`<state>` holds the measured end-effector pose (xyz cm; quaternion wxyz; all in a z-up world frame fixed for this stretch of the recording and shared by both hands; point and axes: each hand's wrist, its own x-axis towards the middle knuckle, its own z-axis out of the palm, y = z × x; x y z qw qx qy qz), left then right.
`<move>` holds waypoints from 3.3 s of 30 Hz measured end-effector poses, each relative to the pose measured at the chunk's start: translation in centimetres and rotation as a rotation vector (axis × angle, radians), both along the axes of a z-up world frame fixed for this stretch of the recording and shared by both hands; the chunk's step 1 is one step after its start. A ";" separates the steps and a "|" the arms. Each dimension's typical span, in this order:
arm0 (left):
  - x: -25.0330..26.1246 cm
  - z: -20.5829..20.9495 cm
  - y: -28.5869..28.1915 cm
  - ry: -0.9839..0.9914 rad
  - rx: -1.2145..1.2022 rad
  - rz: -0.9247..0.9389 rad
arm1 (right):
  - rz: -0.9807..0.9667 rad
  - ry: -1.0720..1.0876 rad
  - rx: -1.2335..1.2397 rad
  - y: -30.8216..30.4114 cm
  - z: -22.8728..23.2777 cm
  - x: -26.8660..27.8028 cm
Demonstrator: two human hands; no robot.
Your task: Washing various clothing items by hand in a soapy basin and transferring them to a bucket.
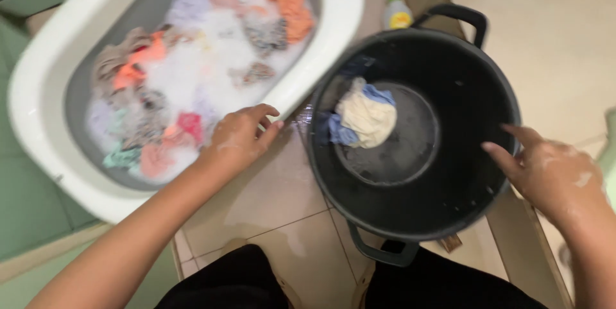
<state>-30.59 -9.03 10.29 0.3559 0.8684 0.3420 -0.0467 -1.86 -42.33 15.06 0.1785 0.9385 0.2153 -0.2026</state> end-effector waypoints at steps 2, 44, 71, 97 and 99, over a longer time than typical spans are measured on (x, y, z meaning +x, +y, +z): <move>-3.6 1.0 1.8 -0.042 0.088 0.032 | 0.320 0.049 0.182 6.7 3.1 -2.6; -15.1 -13.5 14.4 -0.434 -0.236 0.135 | 0.117 1.620 1.453 37.8 -6.8 -25.3; -12.8 -16.2 12.7 -1.081 -1.121 0.882 | 0.295 0.483 1.790 39.3 -14.0 -35.0; -12.3 -18.3 11.3 -0.977 -0.556 0.588 | 0.431 0.090 1.506 40.8 -16.6 -32.7; -11.8 -20.9 14.0 -0.969 -0.511 0.643 | 0.677 -0.244 1.534 40.1 -16.6 -34.4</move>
